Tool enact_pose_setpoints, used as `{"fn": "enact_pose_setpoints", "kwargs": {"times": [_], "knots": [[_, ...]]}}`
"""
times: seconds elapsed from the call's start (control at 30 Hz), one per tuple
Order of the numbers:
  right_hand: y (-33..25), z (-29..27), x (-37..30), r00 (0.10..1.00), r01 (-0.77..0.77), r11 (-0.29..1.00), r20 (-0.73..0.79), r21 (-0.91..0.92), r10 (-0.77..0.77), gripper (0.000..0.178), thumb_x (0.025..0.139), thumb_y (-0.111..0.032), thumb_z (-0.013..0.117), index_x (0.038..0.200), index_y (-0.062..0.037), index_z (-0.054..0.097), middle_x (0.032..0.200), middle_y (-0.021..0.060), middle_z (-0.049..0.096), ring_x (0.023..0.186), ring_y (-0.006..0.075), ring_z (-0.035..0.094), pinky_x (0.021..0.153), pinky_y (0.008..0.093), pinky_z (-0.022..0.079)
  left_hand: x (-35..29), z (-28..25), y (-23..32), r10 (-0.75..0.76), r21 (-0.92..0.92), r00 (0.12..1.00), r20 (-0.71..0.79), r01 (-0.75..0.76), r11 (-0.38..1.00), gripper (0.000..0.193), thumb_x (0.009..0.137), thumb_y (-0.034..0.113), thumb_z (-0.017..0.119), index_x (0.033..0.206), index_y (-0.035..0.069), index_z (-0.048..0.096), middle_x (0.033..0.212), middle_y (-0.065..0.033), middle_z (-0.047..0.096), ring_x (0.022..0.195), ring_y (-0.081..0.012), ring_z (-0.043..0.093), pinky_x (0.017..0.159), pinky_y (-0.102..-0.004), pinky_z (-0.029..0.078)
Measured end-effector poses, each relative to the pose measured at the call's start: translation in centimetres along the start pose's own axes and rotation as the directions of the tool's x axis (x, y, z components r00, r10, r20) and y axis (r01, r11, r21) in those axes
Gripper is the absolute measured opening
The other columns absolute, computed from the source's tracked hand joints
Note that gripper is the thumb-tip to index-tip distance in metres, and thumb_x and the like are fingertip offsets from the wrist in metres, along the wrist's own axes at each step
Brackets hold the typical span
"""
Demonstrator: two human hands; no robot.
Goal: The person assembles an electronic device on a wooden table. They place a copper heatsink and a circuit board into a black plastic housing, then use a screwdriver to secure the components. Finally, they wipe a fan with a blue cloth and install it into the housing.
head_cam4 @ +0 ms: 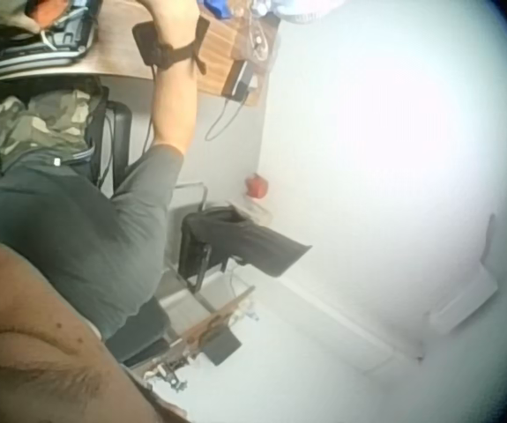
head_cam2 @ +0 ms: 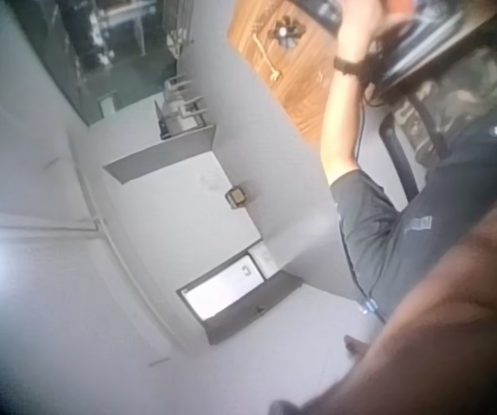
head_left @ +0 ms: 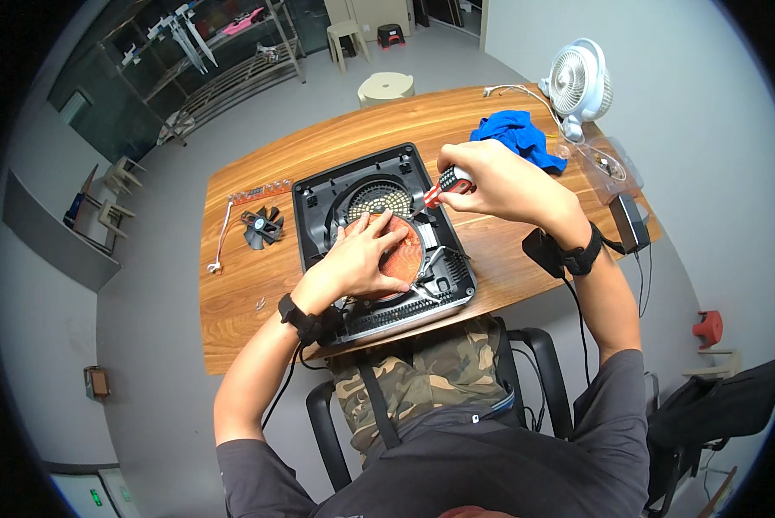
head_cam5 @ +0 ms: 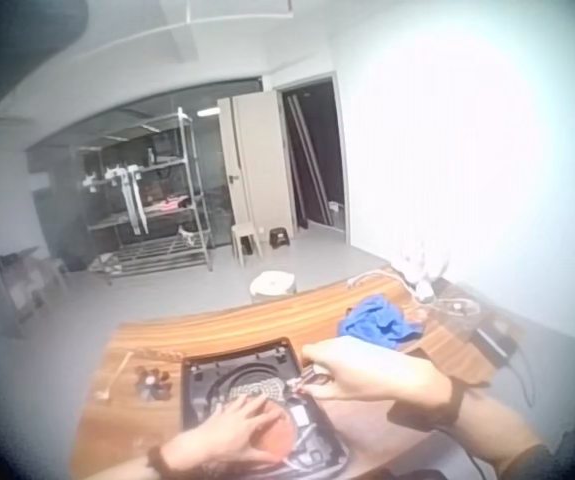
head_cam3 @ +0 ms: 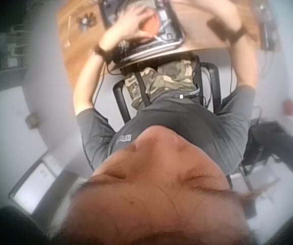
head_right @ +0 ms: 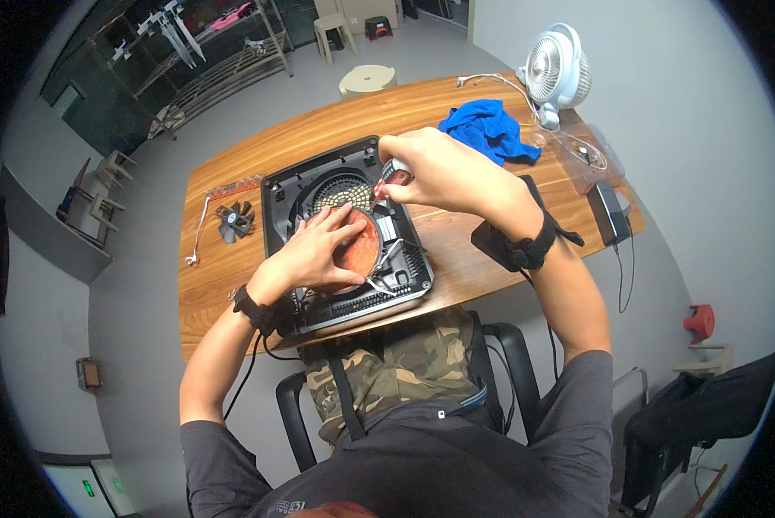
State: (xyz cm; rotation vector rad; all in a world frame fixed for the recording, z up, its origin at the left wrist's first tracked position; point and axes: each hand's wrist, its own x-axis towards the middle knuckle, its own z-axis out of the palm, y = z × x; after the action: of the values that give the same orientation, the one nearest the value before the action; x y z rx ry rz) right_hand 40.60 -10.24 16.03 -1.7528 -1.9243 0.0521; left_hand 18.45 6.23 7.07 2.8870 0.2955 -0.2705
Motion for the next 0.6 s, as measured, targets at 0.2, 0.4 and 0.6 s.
{"fn": "enact_pose_setpoints", "kwargs": {"times": [0.2,0.4,0.6], "knots": [[-0.3,0.2,0.5,0.999,-0.023,1.0,0.032,0.019,0.022,0.035,0.085,-0.022,0.081,0.101,0.0032,0.062,0.086,0.0198,0.069,0.079,0.0359,0.069,0.07,0.0406,0.054,0.0,0.1,-0.1,0.007,0.004,1.0,-0.004,-0.007,1.0,0.101,0.071,0.065,0.084,0.153,0.02,0.048,0.167,-0.0197,0.027,0.152,-0.0488,0.024,0.115,-0.0729,0.029],[-0.8,0.2,1.3,0.997,-0.047,0.999,0.068,0.02,0.045,0.035,0.085,-0.023,0.081,0.099,0.0036,0.064,0.083,0.0201,0.07,0.077,0.0366,0.069,0.069,0.0409,0.053,0.1,0.4,-0.3,0.011,0.0,1.0,-0.012,-0.011,1.0,0.101,0.07,0.066,0.084,0.153,0.019,0.049,0.167,-0.0198,0.027,0.152,-0.0496,0.025,0.115,-0.0726,0.03],[-0.5,0.1,2.5,0.994,-0.01,0.999,0.109,-0.044,0.014,0.037,0.085,-0.026,0.082,0.1,0.0037,0.065,0.085,0.022,0.071,0.08,0.0382,0.071,0.071,0.0424,0.055,0.1,0.2,-0.2,0.009,0.014,1.0,-0.007,-0.009,1.0,0.102,0.07,0.066,0.084,0.153,0.02,0.049,0.167,-0.0199,0.027,0.152,-0.0493,0.025,0.114,-0.0726,0.031]]}}
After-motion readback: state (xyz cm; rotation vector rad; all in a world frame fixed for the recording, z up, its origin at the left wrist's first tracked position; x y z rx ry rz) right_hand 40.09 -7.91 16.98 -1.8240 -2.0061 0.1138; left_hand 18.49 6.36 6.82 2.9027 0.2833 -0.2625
